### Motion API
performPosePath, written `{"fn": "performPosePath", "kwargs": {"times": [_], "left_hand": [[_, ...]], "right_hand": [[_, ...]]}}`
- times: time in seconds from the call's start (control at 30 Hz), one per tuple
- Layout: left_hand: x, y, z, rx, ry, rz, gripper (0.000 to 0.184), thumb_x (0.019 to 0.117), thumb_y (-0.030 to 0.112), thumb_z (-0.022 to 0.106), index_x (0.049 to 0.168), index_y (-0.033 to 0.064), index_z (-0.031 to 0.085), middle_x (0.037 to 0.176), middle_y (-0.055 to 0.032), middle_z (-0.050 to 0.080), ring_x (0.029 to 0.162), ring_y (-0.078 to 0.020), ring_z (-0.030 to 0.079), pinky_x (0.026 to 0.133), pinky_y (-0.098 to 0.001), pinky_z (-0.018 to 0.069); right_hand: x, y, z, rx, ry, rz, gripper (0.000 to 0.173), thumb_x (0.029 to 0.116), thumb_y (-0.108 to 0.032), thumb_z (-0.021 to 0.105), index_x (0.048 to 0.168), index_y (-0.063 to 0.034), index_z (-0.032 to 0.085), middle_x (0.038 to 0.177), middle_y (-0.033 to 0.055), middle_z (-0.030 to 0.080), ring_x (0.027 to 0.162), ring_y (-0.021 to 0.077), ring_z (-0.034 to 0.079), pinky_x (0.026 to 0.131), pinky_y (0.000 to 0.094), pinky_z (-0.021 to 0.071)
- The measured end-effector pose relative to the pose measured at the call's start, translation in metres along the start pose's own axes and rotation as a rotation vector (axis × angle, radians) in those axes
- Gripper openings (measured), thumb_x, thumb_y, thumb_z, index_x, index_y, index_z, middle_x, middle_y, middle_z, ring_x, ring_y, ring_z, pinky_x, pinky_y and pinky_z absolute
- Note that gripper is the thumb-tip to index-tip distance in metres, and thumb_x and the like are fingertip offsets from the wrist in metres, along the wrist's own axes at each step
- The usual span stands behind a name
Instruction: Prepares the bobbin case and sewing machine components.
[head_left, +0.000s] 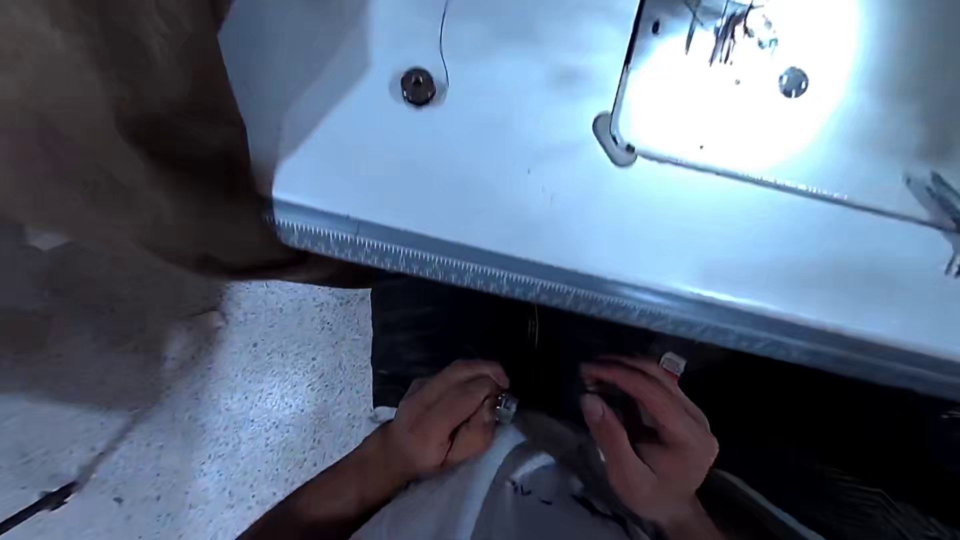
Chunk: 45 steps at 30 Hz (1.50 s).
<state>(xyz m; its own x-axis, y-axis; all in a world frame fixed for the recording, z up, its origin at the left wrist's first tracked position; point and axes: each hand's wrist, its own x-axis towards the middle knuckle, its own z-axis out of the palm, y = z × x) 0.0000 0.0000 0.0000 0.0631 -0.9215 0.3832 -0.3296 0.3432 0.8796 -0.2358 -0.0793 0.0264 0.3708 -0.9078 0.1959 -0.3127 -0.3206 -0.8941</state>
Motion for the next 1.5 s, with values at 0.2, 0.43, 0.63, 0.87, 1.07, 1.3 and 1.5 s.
{"fn": "performPosePath", "kwargs": {"times": [0.2,0.43,0.63,0.87,1.07,1.3,1.5], "left_hand": [[0.030,0.024,-0.008,0.210,-0.070,0.376,0.022,0.1071,0.021,0.051,0.112,0.0030,0.063,0.107,-0.0106,0.066,0.099,-0.0180,0.067,0.085,-0.0300,0.0577],[0.054,0.054,-0.010,0.255,-0.150,0.486,0.023,0.1042,0.018,0.058,0.121,0.0046,0.063,0.117,-0.0098,0.066,0.108,-0.0183,0.066,0.093,-0.0319,0.0577],[0.052,0.089,0.010,-0.376,-0.193,-0.017,0.034,0.1104,0.030,0.046,0.130,0.0096,0.065,0.127,-0.0061,0.067,0.112,-0.0149,0.066,0.093,-0.0320,0.0595],[0.054,0.106,0.032,-0.367,-0.048,-0.222,0.024,0.0960,0.008,0.072,0.120,0.0039,0.072,0.109,-0.0082,0.073,0.087,-0.0157,0.072,0.076,-0.0306,0.0649],[0.062,0.106,0.024,0.153,-0.131,0.005,0.021,0.0968,0.017,0.073,0.117,0.0106,0.073,0.116,-0.0001,0.072,0.100,-0.0081,0.071,0.084,-0.0225,0.0626],[0.060,0.100,0.034,0.375,-0.120,0.124,0.019,0.0968,0.018,0.073,0.112,0.0065,0.072,0.115,-0.0040,0.073,0.106,-0.0075,0.070,0.088,-0.0197,0.0599],[0.060,0.099,0.035,0.127,-0.121,0.009,0.022,0.0937,0.017,0.077,0.113,0.0106,0.070,0.120,-0.0009,0.072,0.105,-0.0105,0.072,0.086,-0.0249,0.0642]], "right_hand": [[0.017,-0.062,0.000,0.330,-0.128,-0.114,0.052,0.0802,-0.034,0.089,0.123,-0.0112,0.071,0.117,0.0061,0.071,0.100,0.0203,0.071,0.083,0.0376,0.0655],[0.007,-0.077,-0.011,0.381,0.024,-0.201,0.031,0.0832,-0.014,0.086,0.110,-0.0040,0.075,0.101,0.0059,0.075,0.090,0.0172,0.073,0.078,0.0323,0.0666],[0.004,-0.073,-0.024,0.305,0.191,-0.209,0.031,0.0796,-0.013,0.089,0.107,-0.0086,0.076,0.100,0.0028,0.072,0.086,0.0152,0.071,0.071,0.0293,0.0653],[-0.001,-0.065,-0.038,0.131,0.137,-0.188,0.022,0.0830,-0.011,0.085,0.103,-0.0128,0.076,0.101,-0.0013,0.070,0.089,0.0106,0.070,0.073,0.0243,0.0638],[0.010,-0.065,-0.073,0.313,-0.129,0.022,0.037,0.0926,-0.038,0.076,0.119,-0.0121,0.073,0.112,0.0018,0.070,0.092,0.0151,0.068,0.074,0.0293,0.0612],[0.012,-0.070,-0.051,0.279,0.046,0.044,0.011,0.0906,-0.014,0.079,0.101,-0.0098,0.077,0.100,0.0024,0.071,0.084,0.0150,0.070,0.067,0.0280,0.0640],[0.011,-0.068,-0.048,0.393,0.077,0.051,0.006,0.0964,-0.013,0.071,0.097,-0.0080,0.072,0.103,0.0069,0.070,0.091,0.0192,0.071,0.074,0.0304,0.0640]]}}
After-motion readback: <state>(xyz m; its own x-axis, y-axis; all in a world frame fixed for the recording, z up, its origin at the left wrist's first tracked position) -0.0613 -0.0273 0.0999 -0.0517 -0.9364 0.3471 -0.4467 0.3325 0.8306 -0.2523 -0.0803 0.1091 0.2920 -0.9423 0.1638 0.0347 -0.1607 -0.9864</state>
